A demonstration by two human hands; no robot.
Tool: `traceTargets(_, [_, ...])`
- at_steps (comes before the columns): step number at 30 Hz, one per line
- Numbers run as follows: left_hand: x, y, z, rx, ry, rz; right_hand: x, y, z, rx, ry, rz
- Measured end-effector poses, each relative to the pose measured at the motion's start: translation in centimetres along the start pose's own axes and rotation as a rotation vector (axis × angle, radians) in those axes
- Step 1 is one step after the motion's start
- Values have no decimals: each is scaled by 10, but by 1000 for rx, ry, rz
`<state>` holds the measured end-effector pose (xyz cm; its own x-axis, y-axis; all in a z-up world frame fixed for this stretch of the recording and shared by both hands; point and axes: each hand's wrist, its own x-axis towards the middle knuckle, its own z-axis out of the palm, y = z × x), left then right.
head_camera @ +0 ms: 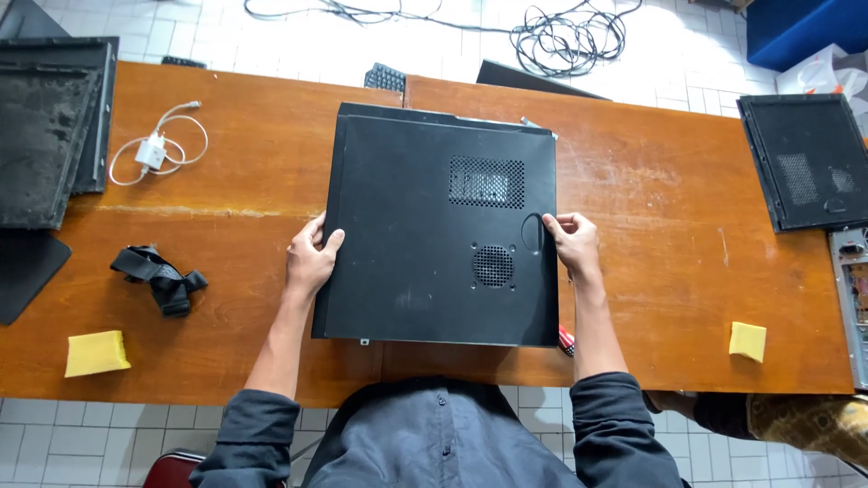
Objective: Closing a desktop computer case by attaching the side panel and securing it with screws using a screwdriver.
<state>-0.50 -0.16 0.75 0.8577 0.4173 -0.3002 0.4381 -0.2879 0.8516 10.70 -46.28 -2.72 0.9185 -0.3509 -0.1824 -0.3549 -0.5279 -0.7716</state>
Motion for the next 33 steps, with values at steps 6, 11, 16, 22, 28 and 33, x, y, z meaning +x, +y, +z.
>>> traceTargets(6, [2,1,0,57,17,10,1,-2,5,73,5,9])
traceTargets(11, [-11,13,-2,63,1,31,0,7,12,144,18,-1])
traceTargets(16, [2,3,-1,120,-6,33,8,4,14,199,-1,3])
traceTargets(22, [-29,31,-4,183,-14,62,7,17,14,198,16,-5])
traceTargets(28, [-29,26,4,274,5,109,33,10,4,270,-20,48])
traceTargets(33, [-32,21,4,245,44,179,-63,-121,-52,611,-364,35])
